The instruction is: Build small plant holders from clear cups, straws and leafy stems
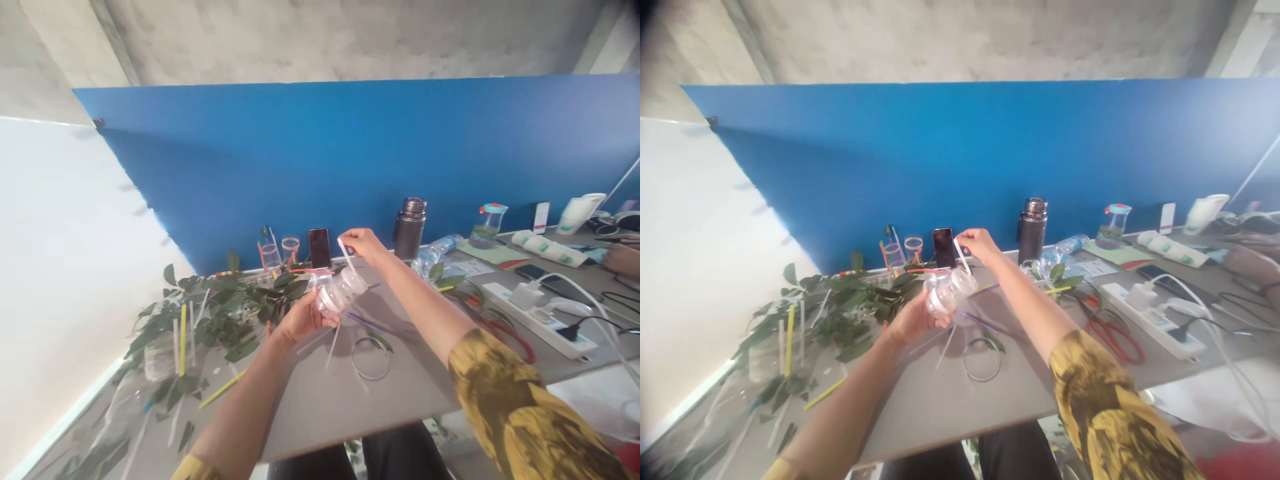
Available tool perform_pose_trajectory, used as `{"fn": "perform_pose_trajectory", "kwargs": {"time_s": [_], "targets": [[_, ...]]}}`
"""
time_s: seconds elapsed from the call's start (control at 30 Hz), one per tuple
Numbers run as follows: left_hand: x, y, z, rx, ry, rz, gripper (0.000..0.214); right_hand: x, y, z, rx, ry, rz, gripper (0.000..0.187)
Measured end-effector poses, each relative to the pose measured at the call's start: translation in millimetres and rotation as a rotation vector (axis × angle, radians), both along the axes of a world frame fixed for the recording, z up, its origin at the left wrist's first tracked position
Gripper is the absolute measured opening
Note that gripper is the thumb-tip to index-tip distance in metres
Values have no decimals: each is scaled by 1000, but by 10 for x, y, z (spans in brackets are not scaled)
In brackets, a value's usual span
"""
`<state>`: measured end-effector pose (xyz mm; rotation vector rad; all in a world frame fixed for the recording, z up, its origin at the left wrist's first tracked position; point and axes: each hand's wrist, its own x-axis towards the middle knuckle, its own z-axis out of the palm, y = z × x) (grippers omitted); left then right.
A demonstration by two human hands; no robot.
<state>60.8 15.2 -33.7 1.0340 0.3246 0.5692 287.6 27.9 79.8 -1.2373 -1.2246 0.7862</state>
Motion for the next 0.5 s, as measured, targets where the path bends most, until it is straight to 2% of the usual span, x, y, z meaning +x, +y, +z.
{"fn": "perform_pose_trajectory", "kwargs": {"time_s": [0.1,0.17,0.23,0.37,0.5], "targets": [[-14,45,-49,9,5,13,49,-116,-37,435,51,-83,71,8],[-23,63,-58,12,12,44,49,-209,-148,646,99,-121,218,9],[-31,69,-52,9,14,74,50,-288,-321,770,130,-126,391,13],[-34,74,-46,-24,14,109,53,-333,-727,798,191,-163,528,17],[-21,98,-61,-62,-7,145,52,-181,-1070,647,187,-213,529,18]]}}
